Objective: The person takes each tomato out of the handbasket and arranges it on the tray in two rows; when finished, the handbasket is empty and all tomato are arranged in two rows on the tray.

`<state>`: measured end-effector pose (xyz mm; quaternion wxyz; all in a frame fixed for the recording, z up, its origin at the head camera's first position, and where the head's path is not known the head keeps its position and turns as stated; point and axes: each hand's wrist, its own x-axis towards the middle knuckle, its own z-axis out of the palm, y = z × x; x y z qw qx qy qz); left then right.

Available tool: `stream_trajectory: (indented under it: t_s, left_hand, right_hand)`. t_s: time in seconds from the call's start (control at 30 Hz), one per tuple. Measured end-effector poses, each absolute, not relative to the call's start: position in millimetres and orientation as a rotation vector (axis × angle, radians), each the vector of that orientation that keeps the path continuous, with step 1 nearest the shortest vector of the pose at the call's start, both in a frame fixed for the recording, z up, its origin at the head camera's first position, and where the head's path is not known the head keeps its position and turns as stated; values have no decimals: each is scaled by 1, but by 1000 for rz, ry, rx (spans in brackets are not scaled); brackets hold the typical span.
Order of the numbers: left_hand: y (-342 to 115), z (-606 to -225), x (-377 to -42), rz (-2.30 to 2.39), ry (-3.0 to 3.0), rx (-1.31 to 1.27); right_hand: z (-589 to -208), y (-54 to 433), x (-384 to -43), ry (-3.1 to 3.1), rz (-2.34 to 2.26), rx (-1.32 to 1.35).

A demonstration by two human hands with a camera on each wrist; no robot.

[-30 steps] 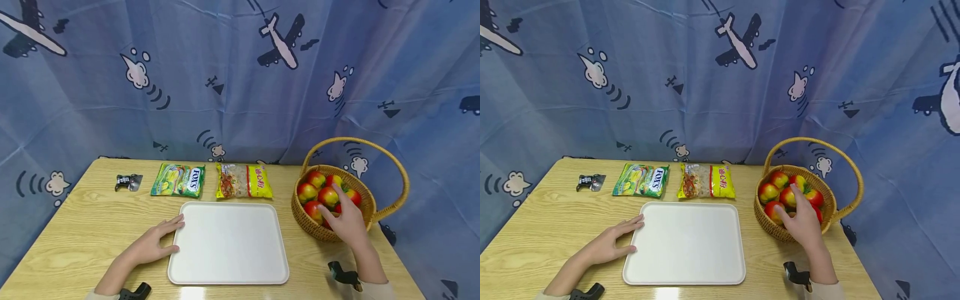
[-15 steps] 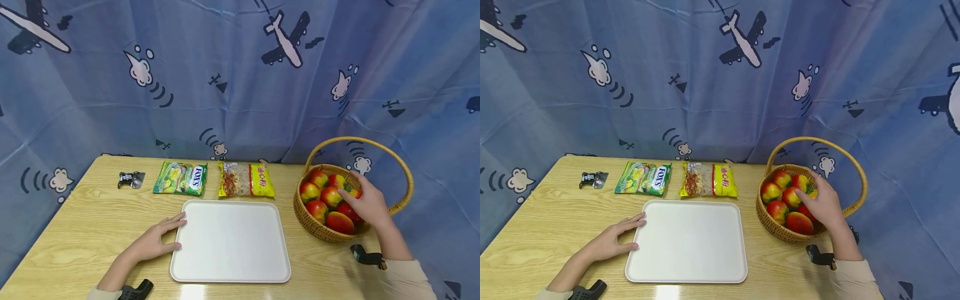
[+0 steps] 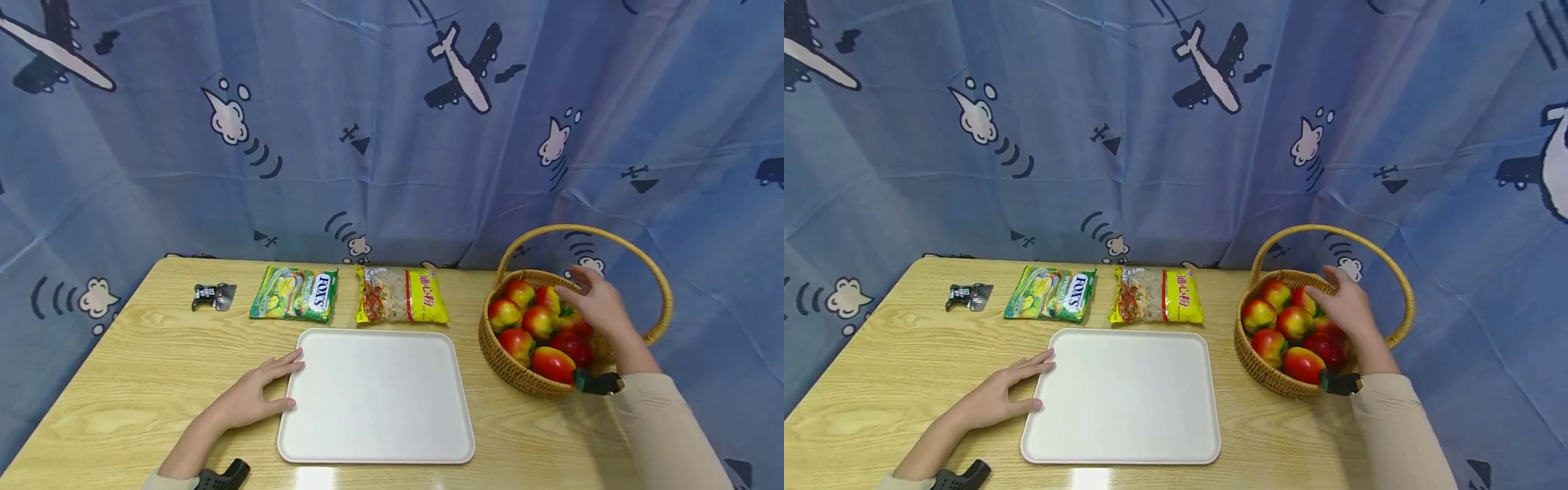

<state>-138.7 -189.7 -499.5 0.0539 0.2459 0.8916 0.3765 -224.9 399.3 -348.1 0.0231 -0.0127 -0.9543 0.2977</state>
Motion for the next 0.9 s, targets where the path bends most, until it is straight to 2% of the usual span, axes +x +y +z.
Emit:
stream_trajectory:
  t_s: [0.2,0.6,0.9]
  left_hand:
    - [-191,-501,-138,1152,2739,775]
    - [-190,-506,-140,1143,2742,794]
    - [-191,-504,-140,1140,2737,766]
  right_hand:
    - [-354,406,-242,-2992,1071,-62]
    - [-373,427,-255,-3026,1242,-142]
    - [-378,434,-262,-3094,1204,-129]
